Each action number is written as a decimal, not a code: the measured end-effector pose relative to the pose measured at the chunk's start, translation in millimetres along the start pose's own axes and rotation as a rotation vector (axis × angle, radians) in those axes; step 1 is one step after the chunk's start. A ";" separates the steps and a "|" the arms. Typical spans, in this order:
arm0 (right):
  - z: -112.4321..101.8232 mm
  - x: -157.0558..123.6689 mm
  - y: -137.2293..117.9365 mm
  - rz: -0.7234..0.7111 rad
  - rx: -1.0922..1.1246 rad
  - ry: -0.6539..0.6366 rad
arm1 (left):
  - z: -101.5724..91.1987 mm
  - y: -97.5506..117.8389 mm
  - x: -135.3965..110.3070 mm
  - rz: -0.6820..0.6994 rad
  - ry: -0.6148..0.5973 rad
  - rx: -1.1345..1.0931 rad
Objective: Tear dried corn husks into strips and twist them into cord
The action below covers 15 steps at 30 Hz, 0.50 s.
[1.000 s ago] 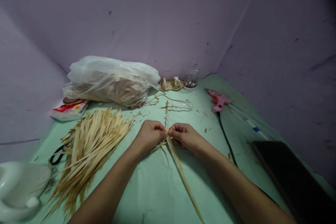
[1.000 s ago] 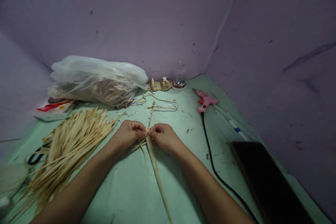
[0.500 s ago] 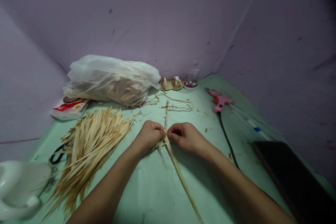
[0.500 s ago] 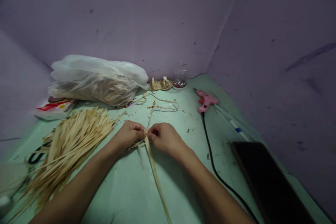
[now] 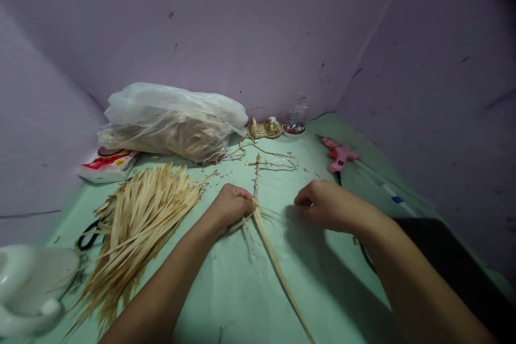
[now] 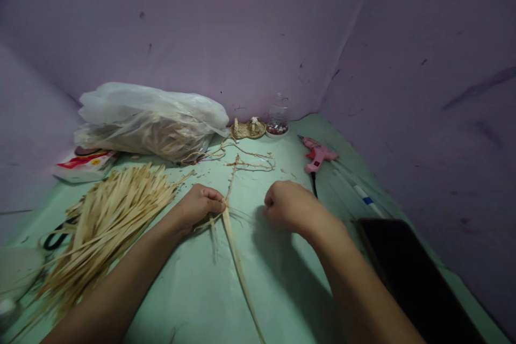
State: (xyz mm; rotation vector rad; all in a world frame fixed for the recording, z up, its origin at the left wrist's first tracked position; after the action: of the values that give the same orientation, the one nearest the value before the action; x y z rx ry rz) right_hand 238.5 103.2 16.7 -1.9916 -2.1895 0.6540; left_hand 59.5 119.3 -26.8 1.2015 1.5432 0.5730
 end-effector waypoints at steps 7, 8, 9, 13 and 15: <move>34.7 3.4 -29.7 0.327 0.874 -0.075 | 0.8 2.4 -1.4 0.004 -0.019 -0.023; 44.6 5.7 -35.1 0.328 0.963 -0.119 | 1.0 2.4 -1.7 -0.001 -0.024 -0.035; 52.9 7.9 -38.6 0.330 1.033 -0.142 | 1.0 2.3 -1.9 -0.005 -0.026 -0.045; 69.9 14.4 -38.7 0.305 1.127 -0.160 | 0.7 0.6 -0.4 0.005 -0.046 -0.059; 71.5 16.6 -34.9 0.271 1.101 -0.135 | 0.4 -0.7 1.0 0.021 -0.064 -0.052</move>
State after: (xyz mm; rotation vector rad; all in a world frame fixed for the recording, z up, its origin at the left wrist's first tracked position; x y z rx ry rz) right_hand 178.1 100.7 -37.8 -1.5868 -1.0906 1.5971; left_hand 59.6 119.8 -28.0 1.1874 1.4546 0.5793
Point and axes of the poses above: each hand's wrist, its own x-axis towards the middle knuckle, its own z-axis out of the palm, y = z × x, the point moved 4 cm from there along x, towards the middle knuckle, and after that the axes turned 7 degrees about y, right-handed, at the moved point
